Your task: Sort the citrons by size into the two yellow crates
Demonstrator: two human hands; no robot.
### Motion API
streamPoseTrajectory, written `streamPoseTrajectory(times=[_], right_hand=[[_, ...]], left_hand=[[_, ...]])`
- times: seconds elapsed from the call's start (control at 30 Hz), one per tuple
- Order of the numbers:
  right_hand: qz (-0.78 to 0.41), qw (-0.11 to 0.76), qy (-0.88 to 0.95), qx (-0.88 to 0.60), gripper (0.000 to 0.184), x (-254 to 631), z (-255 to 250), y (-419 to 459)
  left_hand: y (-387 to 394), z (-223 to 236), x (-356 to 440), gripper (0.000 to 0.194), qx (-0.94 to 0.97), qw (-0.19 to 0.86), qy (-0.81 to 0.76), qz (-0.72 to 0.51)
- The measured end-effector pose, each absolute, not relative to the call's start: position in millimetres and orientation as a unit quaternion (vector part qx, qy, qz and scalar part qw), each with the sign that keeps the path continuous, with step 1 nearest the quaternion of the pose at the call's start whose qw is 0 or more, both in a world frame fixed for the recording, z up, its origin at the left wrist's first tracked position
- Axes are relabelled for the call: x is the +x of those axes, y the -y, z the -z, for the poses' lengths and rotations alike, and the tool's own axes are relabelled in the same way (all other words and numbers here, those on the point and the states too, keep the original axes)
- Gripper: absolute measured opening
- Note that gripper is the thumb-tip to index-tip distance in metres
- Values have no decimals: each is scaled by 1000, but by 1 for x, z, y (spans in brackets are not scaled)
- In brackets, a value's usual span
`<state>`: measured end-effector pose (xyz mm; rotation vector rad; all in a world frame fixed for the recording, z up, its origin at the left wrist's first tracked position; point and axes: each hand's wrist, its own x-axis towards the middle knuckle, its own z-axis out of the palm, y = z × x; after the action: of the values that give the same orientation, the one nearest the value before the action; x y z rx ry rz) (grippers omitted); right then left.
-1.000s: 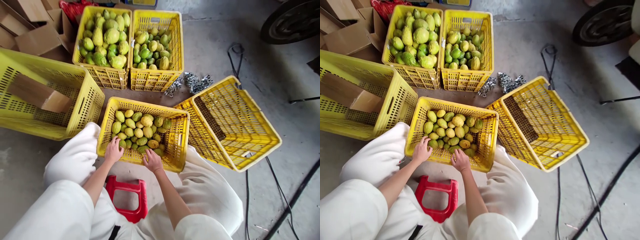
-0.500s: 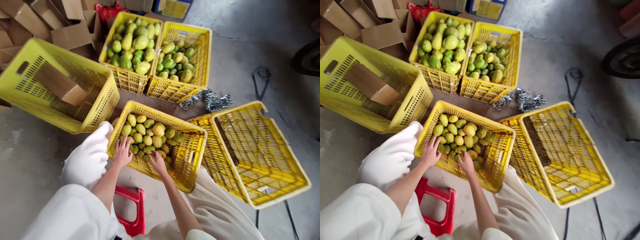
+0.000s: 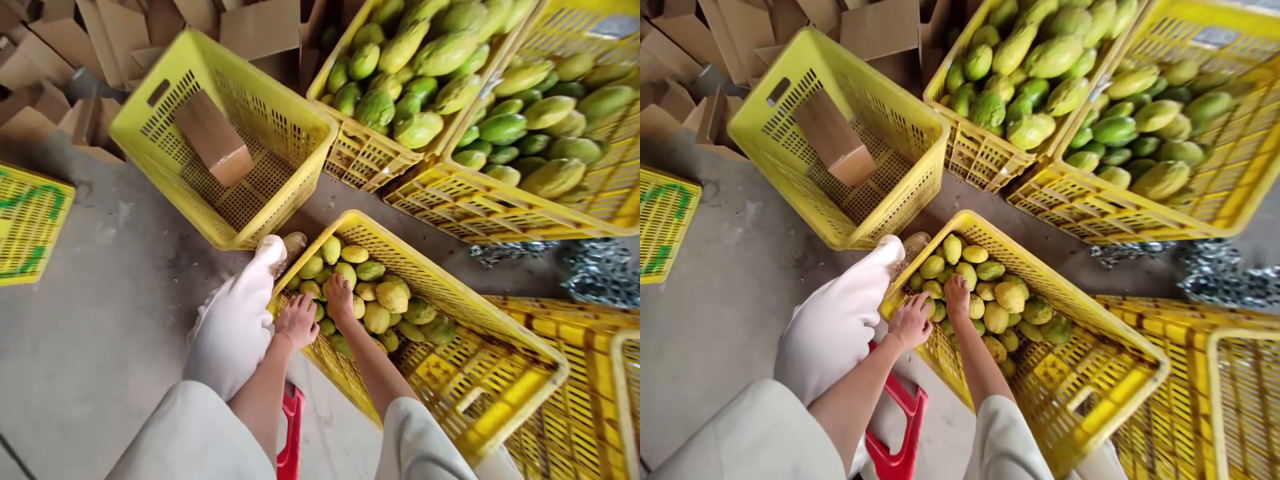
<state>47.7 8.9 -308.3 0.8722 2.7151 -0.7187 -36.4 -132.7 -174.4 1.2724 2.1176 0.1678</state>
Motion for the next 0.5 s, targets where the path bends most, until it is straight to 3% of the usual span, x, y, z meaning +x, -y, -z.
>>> streamPoseTrajectory(times=[0.17, 0.27, 0.4, 0.5], right_hand=[[236, 105, -919, 298, 29, 56, 313, -9], [249, 94, -903, 338, 48, 61, 315, -18], [389, 16, -831, 399, 77, 51, 321, -29], [456, 16, -780, 429, 81, 34, 324, -27]], left_hand=[[132, 171, -36, 32, 484, 344, -803, -52], [132, 171, -35, 33, 481, 349, -802, -53], [132, 171, -34, 32, 478, 350, -804, -54], [132, 171, -35, 30, 479, 348, -804, -54]])
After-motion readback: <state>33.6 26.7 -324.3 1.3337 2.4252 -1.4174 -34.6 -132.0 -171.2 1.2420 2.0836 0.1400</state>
